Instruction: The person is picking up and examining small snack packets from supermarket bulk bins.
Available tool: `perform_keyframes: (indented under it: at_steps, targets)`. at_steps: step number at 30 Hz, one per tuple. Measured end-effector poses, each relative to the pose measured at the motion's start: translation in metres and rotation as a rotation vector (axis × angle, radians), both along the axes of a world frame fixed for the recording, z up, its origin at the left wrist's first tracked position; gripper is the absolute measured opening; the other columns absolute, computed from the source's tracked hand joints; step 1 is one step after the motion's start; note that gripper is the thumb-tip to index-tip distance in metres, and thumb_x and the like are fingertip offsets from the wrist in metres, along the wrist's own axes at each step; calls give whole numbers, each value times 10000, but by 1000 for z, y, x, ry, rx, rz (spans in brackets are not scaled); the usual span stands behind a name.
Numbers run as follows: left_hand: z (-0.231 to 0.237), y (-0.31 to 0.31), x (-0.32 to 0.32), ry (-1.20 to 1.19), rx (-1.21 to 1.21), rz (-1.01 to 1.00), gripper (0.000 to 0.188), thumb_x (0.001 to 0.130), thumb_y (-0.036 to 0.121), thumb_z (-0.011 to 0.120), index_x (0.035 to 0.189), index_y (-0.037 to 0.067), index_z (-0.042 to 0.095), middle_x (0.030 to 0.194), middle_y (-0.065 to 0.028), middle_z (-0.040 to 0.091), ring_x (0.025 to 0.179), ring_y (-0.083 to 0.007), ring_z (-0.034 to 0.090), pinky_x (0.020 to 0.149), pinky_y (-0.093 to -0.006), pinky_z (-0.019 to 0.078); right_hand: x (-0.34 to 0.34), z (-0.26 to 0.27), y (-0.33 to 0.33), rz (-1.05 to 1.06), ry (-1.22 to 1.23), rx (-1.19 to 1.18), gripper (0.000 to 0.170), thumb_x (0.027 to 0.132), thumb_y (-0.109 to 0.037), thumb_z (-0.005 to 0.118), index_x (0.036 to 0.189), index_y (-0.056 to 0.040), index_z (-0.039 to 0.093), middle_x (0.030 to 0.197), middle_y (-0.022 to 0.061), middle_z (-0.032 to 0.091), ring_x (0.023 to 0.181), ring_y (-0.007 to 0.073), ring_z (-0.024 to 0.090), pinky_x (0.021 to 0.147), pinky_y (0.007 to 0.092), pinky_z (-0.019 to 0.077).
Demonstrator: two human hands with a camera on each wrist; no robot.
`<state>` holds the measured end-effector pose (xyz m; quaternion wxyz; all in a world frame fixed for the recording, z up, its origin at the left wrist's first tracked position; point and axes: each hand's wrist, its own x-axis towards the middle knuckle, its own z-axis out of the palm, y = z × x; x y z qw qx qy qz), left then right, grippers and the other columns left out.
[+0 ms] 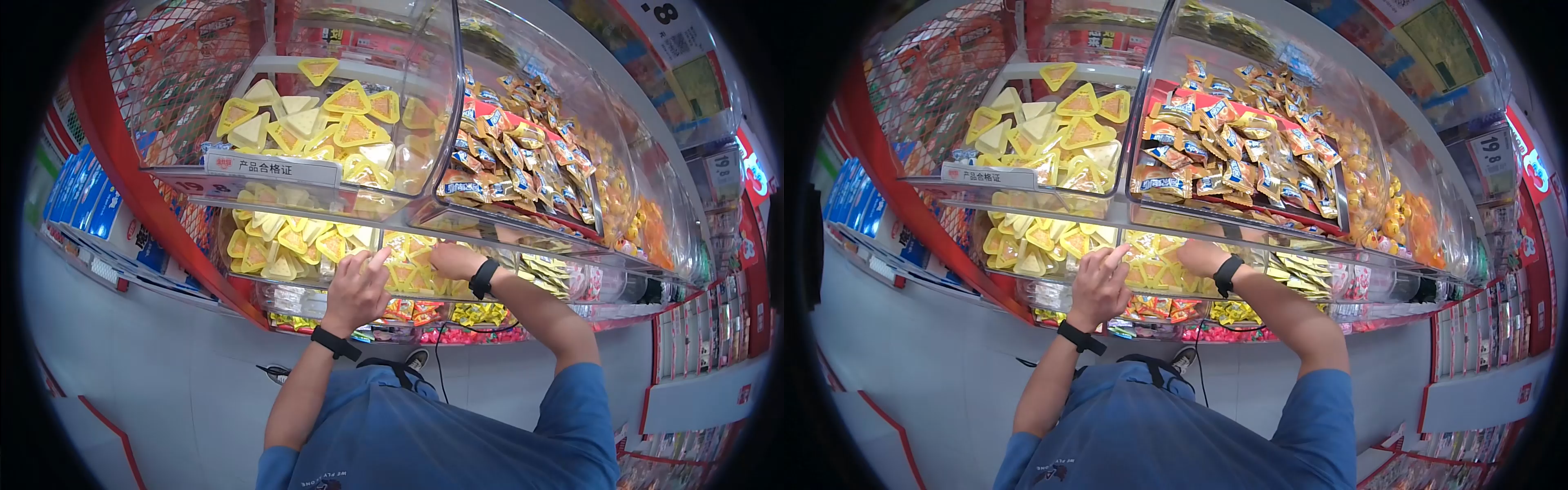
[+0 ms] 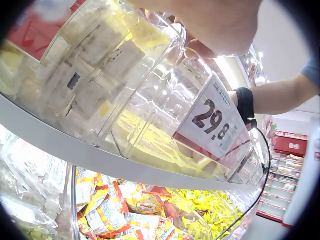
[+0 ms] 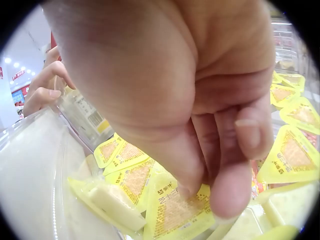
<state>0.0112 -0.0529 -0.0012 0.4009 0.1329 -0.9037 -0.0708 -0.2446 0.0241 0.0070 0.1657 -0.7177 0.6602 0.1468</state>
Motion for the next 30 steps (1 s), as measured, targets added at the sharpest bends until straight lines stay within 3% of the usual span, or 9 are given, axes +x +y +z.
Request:
perform_keyframes:
  at_steps: [3, 6, 8, 11, 15, 16, 19, 23, 30]
  targets:
    - [-1, 0, 0, -16, -23, 12, 221, 690, 158, 602, 880, 43, 599, 1295, -54, 478, 1072, -267, 496, 902, -411, 407, 0, 5, 1, -31, -29, 51, 153, 790, -94, 537, 842, 9, 637, 859, 207, 638, 815, 393, 608, 714, 445, 487]
    - [-2, -1, 0, -9, -16, 10, 230, 677, 140, 603, 883, 37, 593, 1284, -62, 483, 1070, -272, 499, 897, -419, 410, -27, -8, -1, -242, -97, -17, 146, 885, -70, 487, 928, 26, 589, 900, 200, 641, 774, 311, 624, 702, 383, 513]
    - [0, 0, 0, 3, -4, -2, 254, 654, 105, 605, 894, 23, 583, 1262, -74, 494, 1070, -280, 504, 886, -431, 417, 4, 58, 6, -473, -313, -202, 159, 922, -94, 477, 942, 30, 573, 892, 167, 630, 760, 258, 597, 697, 359, 499]
    - [-2, 0, -1, 8, -8, -4, 253, 655, 108, 605, 892, 22, 584, 1264, -76, 495, 1070, -282, 504, 886, -431, 417, 15, 74, 14, -719, -567, -356, 166, 950, -115, 471, 964, 19, 568, 867, 119, 614, 750, 205, 560, 696, 340, 482]
    - [-1, -1, -1, 14, 2, -20, 259, 654, 113, 605, 894, 19, 589, 1275, -79, 492, 1067, -284, 504, 882, -431, 418, 14, 74, 5, -658, -260, -77, 136, 936, -97, 485, 983, -1, 570, 879, 111, 616, 768, 194, 548, 710, 337, 473]
    - [-1, -1, 0, 13, 3, -21, 259, 655, 112, 605, 896, 19, 590, 1275, -79, 492, 1066, -284, 505, 881, -431, 418, -32, 5, 6, -463, -185, -181, 131, 912, -104, 521, 989, -11, 570, 914, 109, 623, 796, 199, 562, 702, 338, 468]
    - [0, -2, 0, 14, 5, -27, 255, 659, 110, 603, 898, 21, 593, 1278, -78, 491, 1065, -284, 505, 879, -429, 417, -38, -13, -4, -459, -62, -62, 223, 870, -185, 599, 995, -3, 565, 927, 127, 623, 804, 205, 578, 701, 337, 466]
    - [-1, -1, 1, 17, 14, -19, 236, 670, 113, 600, 889, 26, 593, 1282, -74, 485, 1062, -281, 506, 882, -426, 414, -4, 37, -3, -613, -201, 107, 392, 809, -272, 689, 1058, 10, 577, 738, 142, 612, 482, 189, 571, 407, 301, 446]
    - [0, -1, 1, 8, 3, -7, 222, 674, 115, 596, 879, 32, 590, 1287, -70, 478, 1064, -274, 500, 893, -422, 409, -37, -9, 2, -677, -443, 94, 410, 810, -246, 697, 1097, 1, 540, 814, 104, 597, 576, 130, 580, 486, 279, 485]
